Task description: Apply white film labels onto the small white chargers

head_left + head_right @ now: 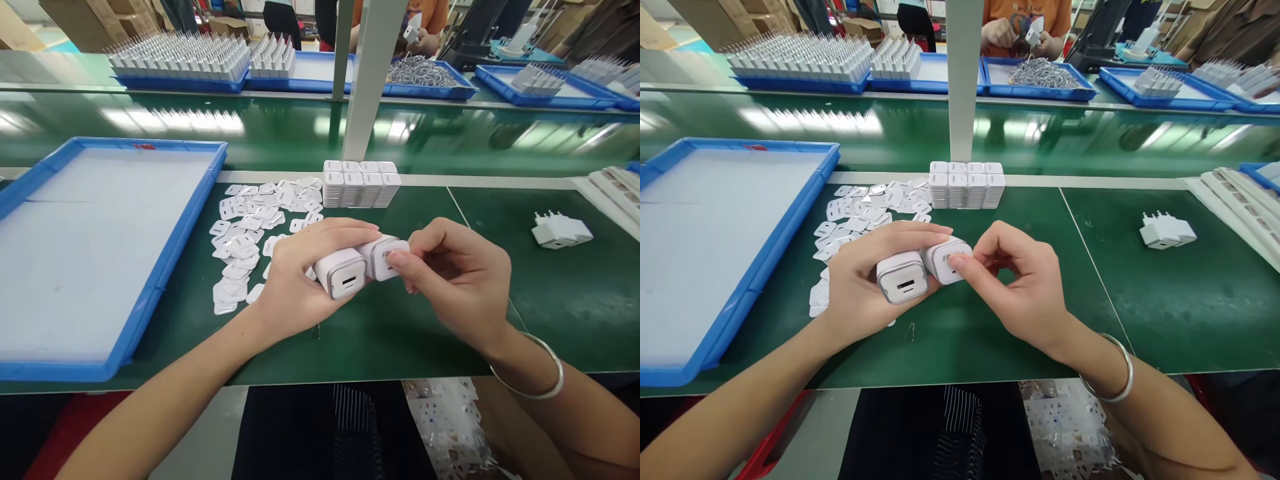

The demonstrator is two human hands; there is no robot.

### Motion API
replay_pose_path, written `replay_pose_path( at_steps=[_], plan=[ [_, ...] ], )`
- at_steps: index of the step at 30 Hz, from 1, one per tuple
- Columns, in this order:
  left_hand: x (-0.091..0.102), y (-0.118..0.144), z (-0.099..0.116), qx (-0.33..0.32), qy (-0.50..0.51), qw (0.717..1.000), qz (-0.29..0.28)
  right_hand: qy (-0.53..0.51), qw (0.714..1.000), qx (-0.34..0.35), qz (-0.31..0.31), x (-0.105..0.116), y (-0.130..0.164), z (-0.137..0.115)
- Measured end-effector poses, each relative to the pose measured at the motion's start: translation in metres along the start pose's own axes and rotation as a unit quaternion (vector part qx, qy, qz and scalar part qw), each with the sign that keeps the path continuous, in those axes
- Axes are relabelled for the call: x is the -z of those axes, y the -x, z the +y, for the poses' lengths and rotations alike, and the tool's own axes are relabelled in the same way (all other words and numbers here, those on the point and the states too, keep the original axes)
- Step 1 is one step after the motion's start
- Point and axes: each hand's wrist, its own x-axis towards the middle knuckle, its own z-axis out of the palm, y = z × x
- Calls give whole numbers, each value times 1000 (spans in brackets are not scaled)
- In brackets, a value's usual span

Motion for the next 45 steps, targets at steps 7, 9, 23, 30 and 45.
replay_pose_path(
  at_steps=[7, 9, 23, 30, 45],
  plan=[
    [-4, 2, 4, 55, 24, 998, 8, 21, 1000, -4, 5, 0, -3, 3],
    [-4, 3, 3, 52, 36, 998, 21, -7, 999, -50, -14, 0, -4, 5],
    [0, -1, -4, -40, 74, 996, -9, -236, 939, -179, -176, -8, -4, 9],
    [-9, -3, -7, 63, 2, 998, 10, -185, 961, -148, -144, -20, -6, 28],
    [200, 24, 37, 351, -652, 615, -271, 52, 963, -120, -236, -31, -17, 63]
  ],
)
